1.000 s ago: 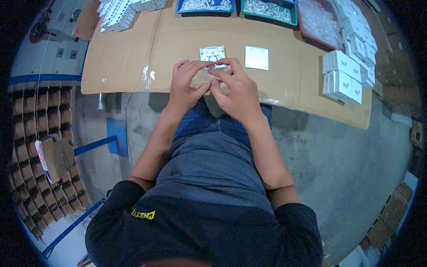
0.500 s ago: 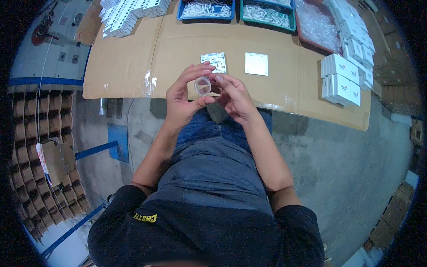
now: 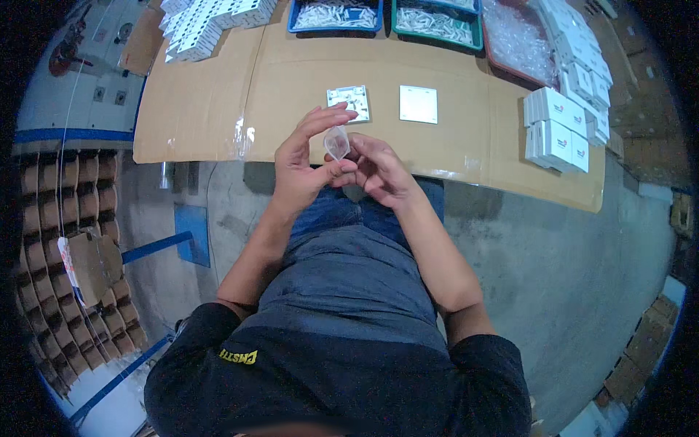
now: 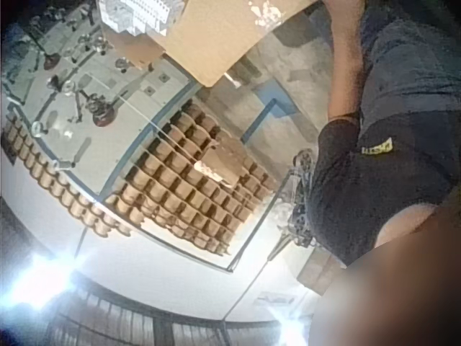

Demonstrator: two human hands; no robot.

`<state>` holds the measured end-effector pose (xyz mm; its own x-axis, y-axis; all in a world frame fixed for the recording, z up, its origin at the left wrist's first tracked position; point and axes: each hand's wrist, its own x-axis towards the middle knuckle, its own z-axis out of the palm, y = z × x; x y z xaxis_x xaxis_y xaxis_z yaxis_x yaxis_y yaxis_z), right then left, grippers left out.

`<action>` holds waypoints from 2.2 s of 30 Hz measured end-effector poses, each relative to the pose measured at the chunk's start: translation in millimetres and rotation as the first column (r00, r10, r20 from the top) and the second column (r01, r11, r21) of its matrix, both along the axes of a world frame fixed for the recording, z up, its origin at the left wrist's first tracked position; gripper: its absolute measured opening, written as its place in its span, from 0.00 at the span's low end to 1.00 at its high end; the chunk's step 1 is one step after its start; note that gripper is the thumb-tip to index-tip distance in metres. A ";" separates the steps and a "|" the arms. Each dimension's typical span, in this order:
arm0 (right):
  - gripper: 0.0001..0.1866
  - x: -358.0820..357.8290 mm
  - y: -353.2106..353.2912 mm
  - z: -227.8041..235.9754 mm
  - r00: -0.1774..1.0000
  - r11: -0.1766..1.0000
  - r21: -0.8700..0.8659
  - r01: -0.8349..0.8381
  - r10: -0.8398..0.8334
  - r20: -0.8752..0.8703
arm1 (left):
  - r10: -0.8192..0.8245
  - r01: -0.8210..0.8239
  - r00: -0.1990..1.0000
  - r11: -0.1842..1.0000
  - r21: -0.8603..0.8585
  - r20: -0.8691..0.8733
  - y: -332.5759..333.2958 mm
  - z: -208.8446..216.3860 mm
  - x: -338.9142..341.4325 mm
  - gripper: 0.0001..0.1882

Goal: The person is assembling electronic components, specifically switches or breakers, by placing small internal parts into the plastic housing.

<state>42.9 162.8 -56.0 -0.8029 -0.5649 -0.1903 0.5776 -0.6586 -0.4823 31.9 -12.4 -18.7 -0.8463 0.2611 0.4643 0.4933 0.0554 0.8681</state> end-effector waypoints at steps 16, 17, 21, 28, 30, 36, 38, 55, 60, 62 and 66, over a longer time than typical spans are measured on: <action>0.13 -34.8 21.6 -21.8 0.995 0.820 0.563 0.103 -0.083 -0.061 | -0.019 -0.003 0.981 0.994 0.114 0.194 -0.3 -5.9 -6.0 0.28; 0.13 -48.6 30.8 -21.2 0.991 0.810 0.572 0.130 -0.094 -0.092 | -0.010 -0.017 0.975 0.993 0.119 0.222 0.4 -9.1 -8.0 0.27; 0.12 -115.6 78.1 -32.2 0.947 0.556 0.773 0.306 -0.095 -0.307 | -0.001 -0.022 0.975 0.994 0.104 0.222 3.6 -19.9 -10.1 0.27; 0.10 -300.2 184.1 -51.8 0.707 -0.054 0.705 0.707 0.012 -0.707 | -0.044 0.062 0.931 0.997 -0.038 0.363 9.5 -27.7 10.4 0.26; 0.10 -340.5 203.1 -41.3 0.665 -0.257 0.625 0.737 0.113 -0.738 | -0.085 0.119 0.880 0.992 -0.043 0.466 12.3 -27.8 17.6 0.26; 0.09 -398.3 214.0 -31.9 0.717 -0.541 0.503 0.674 0.317 -0.621 | -0.131 0.180 0.889 0.981 -0.073 0.439 11.0 -31.6 12.9 0.27; 0.09 -409.0 212.1 -40.4 0.774 -0.628 0.469 0.621 0.396 -0.494 | -0.119 0.179 0.882 0.980 -0.091 0.457 10.5 -28.5 7.8 0.26; 0.14 -356.4 209.9 26.2 0.659 0.465 0.468 0.752 -0.562 -0.500 | -0.016 0.069 0.882 0.993 -0.095 0.471 10.9 -33.5 2.9 0.26; 0.15 -279.2 177.1 58.3 0.680 0.569 0.388 0.725 -0.506 -0.530 | 0.095 -0.053 0.947 0.989 -0.140 0.306 8.7 -39.0 -8.4 0.24; 0.14 -216.4 148.7 87.9 0.665 0.600 0.345 0.722 -0.464 -0.585 | 0.174 -0.161 0.954 0.984 -0.073 0.243 16.4 -28.5 -19.0 0.23; 0.12 -105.8 78.8 113.8 0.634 0.577 0.371 0.728 -0.358 -0.686 | 0.286 -0.282 0.957 0.957 -0.070 0.047 17.4 10.9 -36.1 0.24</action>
